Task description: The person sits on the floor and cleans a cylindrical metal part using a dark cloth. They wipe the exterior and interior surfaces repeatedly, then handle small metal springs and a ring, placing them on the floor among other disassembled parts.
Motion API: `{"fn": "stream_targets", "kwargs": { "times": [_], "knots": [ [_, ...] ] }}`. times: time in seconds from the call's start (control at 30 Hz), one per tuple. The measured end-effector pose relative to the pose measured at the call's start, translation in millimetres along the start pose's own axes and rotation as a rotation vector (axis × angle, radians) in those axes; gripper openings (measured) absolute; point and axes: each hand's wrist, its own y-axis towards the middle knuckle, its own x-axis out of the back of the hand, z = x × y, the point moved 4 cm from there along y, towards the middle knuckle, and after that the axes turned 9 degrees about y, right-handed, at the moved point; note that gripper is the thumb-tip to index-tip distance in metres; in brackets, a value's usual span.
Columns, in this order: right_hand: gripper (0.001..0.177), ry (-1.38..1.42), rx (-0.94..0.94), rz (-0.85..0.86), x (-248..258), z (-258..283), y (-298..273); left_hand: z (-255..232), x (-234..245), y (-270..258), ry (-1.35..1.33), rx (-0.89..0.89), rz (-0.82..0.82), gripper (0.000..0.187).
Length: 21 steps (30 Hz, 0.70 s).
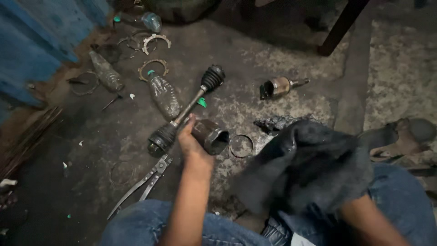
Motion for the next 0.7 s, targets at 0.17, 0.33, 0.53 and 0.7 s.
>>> {"fn": "stream_targets", "kwargs": {
  "times": [0.17, 0.33, 0.53, 0.7],
  "knots": [
    [0.034, -0.188, -0.115, -0.247, 44.3, 1.5, -11.0, 11.3, -0.9, 2.3, 0.039, 0.008, 0.083, 0.019],
    [0.038, -0.429, -0.145, -0.415, 60.7, 28.1, -13.2, 9.0, -11.7, -14.5, 0.016, 0.057, 0.106, 0.026],
    [0.044, -0.661, -0.102, -0.35, 57.2, 99.6, 2.0, 18.5, -8.8, -36.8, -0.065, 0.06, 0.025, 0.034],
    [0.037, -0.545, 0.213, -0.221, 22.2, 120.8, -24.3, 29.3, -13.5, -49.0, -0.115, 0.121, -0.035, 0.037]
  ]
}}
